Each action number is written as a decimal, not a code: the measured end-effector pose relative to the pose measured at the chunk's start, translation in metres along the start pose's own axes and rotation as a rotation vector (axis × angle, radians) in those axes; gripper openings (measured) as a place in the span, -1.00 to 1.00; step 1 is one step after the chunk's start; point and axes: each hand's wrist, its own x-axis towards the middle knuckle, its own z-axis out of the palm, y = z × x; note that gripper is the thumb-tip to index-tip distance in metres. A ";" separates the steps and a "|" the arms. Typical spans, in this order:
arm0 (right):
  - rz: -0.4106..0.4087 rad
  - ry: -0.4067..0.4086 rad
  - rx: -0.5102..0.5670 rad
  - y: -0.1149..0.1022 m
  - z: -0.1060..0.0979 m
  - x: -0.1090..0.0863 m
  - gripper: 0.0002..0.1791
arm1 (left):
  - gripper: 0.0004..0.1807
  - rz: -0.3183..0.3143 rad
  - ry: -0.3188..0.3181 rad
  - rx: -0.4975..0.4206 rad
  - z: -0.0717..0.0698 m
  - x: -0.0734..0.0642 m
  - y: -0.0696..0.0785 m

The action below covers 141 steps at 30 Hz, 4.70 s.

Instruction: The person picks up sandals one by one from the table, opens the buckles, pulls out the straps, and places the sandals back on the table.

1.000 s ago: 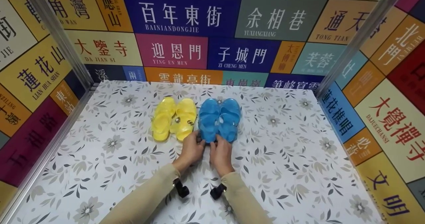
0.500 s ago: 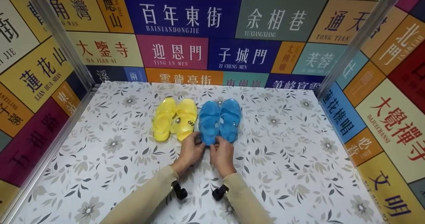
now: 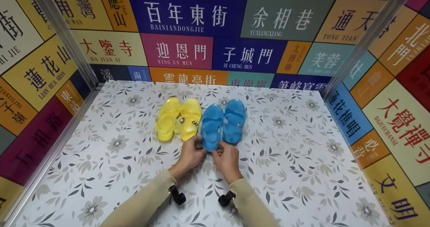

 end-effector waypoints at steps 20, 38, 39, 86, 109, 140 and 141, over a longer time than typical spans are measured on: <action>0.063 -0.065 0.167 0.003 -0.004 -0.021 -0.61 | -0.63 -0.060 -0.041 -0.089 -0.008 -0.029 0.002; 0.092 -0.150 0.156 -0.005 -0.011 -0.039 -0.65 | -0.66 -0.022 -0.058 -0.015 -0.018 -0.046 -0.001; 0.093 -0.153 0.158 -0.006 -0.011 -0.040 -0.65 | -0.66 -0.022 -0.058 -0.012 -0.018 -0.047 -0.001; -0.639 -0.213 -0.202 -0.050 -0.017 0.031 -0.76 | -0.80 0.038 -0.083 -0.020 -0.038 -0.021 -0.016; -0.653 -0.526 -0.370 -0.054 -0.011 0.043 -0.70 | -0.84 0.041 -0.019 -0.059 -0.041 -0.018 -0.025; -0.472 -0.486 -0.252 -0.040 -0.007 0.042 -0.84 | -0.88 0.246 0.025 -0.031 -0.044 -0.017 -0.030; -0.465 -0.489 -0.247 -0.039 -0.007 0.042 -0.84 | -0.89 0.238 0.029 -0.032 -0.043 -0.016 -0.030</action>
